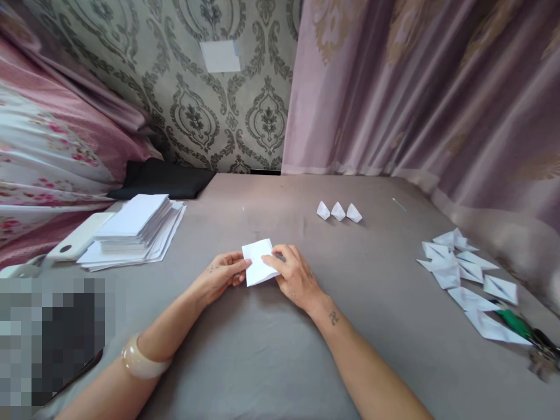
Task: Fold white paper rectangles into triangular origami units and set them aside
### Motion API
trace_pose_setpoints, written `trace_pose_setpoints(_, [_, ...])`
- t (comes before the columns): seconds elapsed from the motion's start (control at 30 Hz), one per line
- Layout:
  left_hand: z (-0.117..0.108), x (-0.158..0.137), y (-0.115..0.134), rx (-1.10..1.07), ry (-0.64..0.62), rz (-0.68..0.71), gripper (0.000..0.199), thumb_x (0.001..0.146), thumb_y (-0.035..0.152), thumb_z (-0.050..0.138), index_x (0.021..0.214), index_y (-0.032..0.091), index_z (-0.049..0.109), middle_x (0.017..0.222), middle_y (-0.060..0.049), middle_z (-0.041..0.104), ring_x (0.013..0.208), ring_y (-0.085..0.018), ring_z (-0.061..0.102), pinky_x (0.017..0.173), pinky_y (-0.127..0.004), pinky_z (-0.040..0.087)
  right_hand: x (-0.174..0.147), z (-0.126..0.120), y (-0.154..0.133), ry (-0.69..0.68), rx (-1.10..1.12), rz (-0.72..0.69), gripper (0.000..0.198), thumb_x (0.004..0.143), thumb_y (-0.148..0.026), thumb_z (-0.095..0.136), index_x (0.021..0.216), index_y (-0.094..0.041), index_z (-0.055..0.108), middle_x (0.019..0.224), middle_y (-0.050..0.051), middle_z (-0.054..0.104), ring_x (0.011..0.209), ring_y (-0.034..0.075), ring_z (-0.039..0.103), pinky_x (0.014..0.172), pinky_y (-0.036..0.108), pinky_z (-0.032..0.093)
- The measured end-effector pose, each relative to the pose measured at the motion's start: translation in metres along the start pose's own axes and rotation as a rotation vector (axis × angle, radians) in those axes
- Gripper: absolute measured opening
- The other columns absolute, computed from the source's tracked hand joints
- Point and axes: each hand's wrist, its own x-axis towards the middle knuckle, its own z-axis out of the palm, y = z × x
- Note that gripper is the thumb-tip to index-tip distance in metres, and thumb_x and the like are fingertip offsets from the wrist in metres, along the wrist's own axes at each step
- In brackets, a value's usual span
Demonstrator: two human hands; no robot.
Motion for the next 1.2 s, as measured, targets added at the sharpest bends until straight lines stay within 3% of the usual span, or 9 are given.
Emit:
trace_pose_setpoints(0.1, [-0.001,-0.001,-0.005,0.279,0.199,0.139,0.038,0.078,0.027,0.058,0.113,0.012,0.055,0.072,-0.001,0.057,0.053,-0.009,0.049,0.047,-0.02,0.037,-0.001,0.005,0.002,-0.073,-0.091,-0.01,0.035,0.084,-0.006,0.048,0.108,-0.025,0.065,0.105,0.008,0.057,0.098,0.02,0.049,0.086,0.036,0.045])
trace_pose_setpoints(0.17, [-0.003,-0.004,-0.005,0.545,0.287,0.281,0.035,0.076,0.015,0.052,0.111,0.016,0.057,0.086,-0.002,0.057,0.059,-0.008,0.049,0.055,-0.022,0.042,-0.002,0.007,0.004,-0.107,-0.098,0.007,0.034,0.084,-0.006,0.048,0.107,-0.024,0.066,0.1,0.007,0.058,0.094,0.02,0.05,0.083,0.035,0.045])
trace_pose_setpoints(0.23, [-0.004,-0.01,-0.004,0.76,0.211,0.358,0.036,0.072,0.009,0.048,0.104,0.019,0.062,0.093,-0.003,0.055,0.066,-0.01,0.051,0.063,-0.023,0.044,-0.004,0.008,0.004,-0.12,-0.071,0.036,0.033,0.085,-0.008,0.05,0.108,-0.025,0.065,0.097,0.006,0.058,0.091,0.019,0.051,0.082,0.034,0.045])
trace_pose_setpoints(0.33, [-0.003,-0.017,-0.001,0.91,0.088,0.37,0.036,0.071,0.008,0.05,0.101,0.02,0.064,0.098,-0.005,0.053,0.078,-0.015,0.053,0.069,-0.026,0.045,-0.004,0.009,0.005,-0.109,-0.008,0.092,0.026,0.086,-0.015,0.054,0.107,-0.025,0.065,0.099,0.005,0.059,0.091,0.019,0.052,0.083,0.034,0.044])
trace_pose_setpoints(0.53, [0.001,-0.013,-0.006,0.943,0.142,0.351,0.016,0.081,0.026,0.056,0.092,0.018,0.066,0.097,-0.007,0.054,0.083,-0.018,0.053,0.076,-0.03,0.044,0.001,0.016,0.008,0.005,0.125,0.26,0.016,0.089,-0.03,0.054,0.088,-0.022,0.068,0.097,0.004,0.06,0.094,0.019,0.054,0.086,0.033,0.044])
trace_pose_setpoints(0.9, [0.009,0.0,-0.015,0.936,0.367,0.312,0.023,0.088,0.032,0.051,0.079,0.016,0.064,0.09,-0.007,0.056,0.082,-0.018,0.056,0.078,-0.032,0.044,0.01,0.029,0.012,0.11,0.09,0.438,0.028,0.085,-0.038,0.055,0.066,-0.019,0.061,0.095,0.007,0.059,0.09,0.02,0.057,0.084,0.034,0.044])
trace_pose_setpoints(1.2, [0.018,0.001,-0.011,1.077,0.411,0.274,0.028,0.092,0.029,0.041,0.077,0.015,0.059,0.093,-0.01,0.056,0.086,-0.02,0.056,0.08,-0.032,0.045,0.012,0.032,0.015,0.121,0.105,0.512,0.031,0.08,-0.044,0.06,0.064,-0.018,0.061,0.094,0.006,0.056,0.085,0.019,0.059,0.08,0.031,0.045])
